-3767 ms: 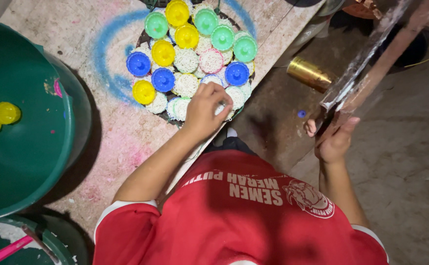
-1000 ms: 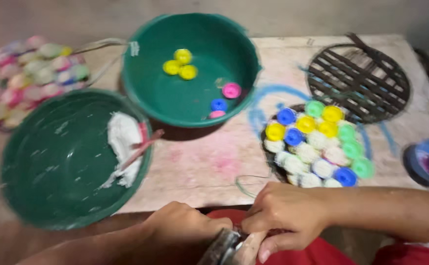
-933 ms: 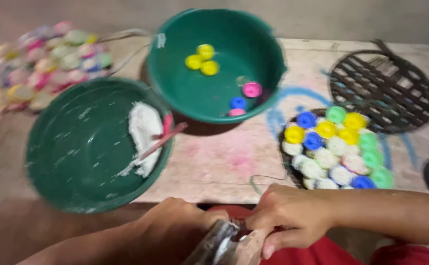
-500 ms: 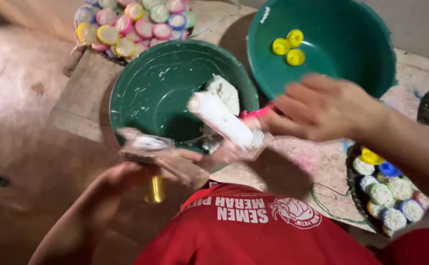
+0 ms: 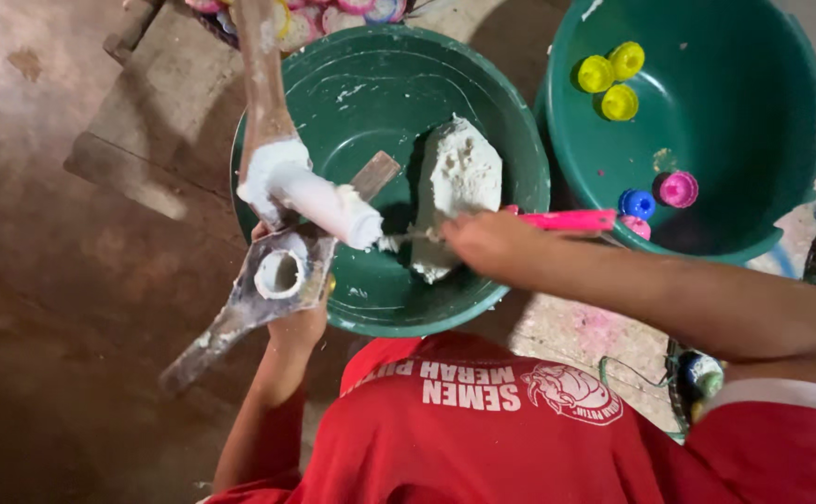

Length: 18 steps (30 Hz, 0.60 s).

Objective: The person repeatedly scoops a white paste from a green basin using a pink spatula and fills small colorful plastic caps arranged in a woven basket. The person uses a wooden tool to press and smooth the paste into each cap, then returns to the basin to collect more paste and continues the cycle.

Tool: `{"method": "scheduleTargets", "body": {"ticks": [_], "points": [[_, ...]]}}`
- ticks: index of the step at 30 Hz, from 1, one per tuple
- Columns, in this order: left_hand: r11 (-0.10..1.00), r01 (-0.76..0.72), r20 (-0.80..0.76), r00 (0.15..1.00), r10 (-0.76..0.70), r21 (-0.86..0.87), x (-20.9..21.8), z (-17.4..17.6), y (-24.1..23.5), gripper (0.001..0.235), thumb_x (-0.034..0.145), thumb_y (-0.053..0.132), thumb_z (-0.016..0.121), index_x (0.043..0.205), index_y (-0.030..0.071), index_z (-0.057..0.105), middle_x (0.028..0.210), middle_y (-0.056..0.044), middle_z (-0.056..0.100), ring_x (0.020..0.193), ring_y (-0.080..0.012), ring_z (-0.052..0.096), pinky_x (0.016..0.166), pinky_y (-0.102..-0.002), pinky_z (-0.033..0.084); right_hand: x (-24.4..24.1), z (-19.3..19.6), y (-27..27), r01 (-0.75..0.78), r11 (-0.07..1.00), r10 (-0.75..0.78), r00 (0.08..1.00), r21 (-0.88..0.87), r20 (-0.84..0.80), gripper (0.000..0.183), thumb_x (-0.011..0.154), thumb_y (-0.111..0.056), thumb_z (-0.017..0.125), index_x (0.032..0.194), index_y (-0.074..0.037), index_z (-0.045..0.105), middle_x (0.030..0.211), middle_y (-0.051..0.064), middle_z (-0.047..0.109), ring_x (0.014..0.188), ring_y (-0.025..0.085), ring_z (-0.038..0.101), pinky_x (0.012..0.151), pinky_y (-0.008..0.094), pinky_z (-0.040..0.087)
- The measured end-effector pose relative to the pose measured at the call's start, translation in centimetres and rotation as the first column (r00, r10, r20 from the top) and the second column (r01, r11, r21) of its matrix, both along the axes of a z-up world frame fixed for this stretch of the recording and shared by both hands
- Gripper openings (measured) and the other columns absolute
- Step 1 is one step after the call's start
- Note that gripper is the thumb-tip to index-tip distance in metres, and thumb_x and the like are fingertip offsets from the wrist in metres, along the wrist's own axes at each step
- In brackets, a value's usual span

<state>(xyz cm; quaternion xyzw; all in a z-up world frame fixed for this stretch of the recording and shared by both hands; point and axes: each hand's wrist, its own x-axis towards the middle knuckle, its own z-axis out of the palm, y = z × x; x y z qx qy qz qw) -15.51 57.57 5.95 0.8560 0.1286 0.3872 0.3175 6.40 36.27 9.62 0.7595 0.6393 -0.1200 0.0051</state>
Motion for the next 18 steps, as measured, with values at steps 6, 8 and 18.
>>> {"method": "scheduleTargets", "body": {"ticks": [6,8,18], "points": [[0.969,0.068,0.110,0.993,-0.042,-0.238,1.8,2.3,-1.7,0.035,0.092,0.010,0.079,0.125,0.004,0.067,0.129,-0.011,0.065,0.118,-0.0254,0.065,0.103,-0.038,0.050,6.8,5.1,2.4,0.173,0.978,-0.123,0.932,-0.119,0.341,0.023,0.100,-0.013,0.051,0.115,-0.001,0.064,0.090,0.018,0.074,0.075,0.036,0.075,0.059,0.048,0.059],[0.983,0.030,0.085,0.996,-0.015,-0.179,2.3,2.7,-1.9,0.036,0.090,0.012,0.082,0.122,0.004,0.068,0.130,-0.011,0.064,0.119,-0.0241,0.065,0.103,-0.037,0.050,7.6,5.2,2.7,0.182,0.979,-0.144,0.934,-0.090,0.327,0.023,0.102,-0.013,0.050,0.112,0.001,0.066,0.088,0.018,0.075,0.076,0.036,0.075,0.060,0.048,0.059],[0.953,0.066,0.196,0.981,-0.007,-0.294,3.3,1.8,-2.8,0.045,0.086,0.003,0.083,0.127,0.001,0.063,0.133,-0.011,0.064,0.114,-0.0174,0.067,0.100,-0.030,0.052,4.7,3.4,1.7,0.195,0.895,-0.172,0.981,-0.401,0.092,0.021,0.088,-0.012,0.057,0.103,-0.002,0.068,0.096,0.020,0.073,0.088,0.039,0.073,0.074,0.049,0.058]]}}
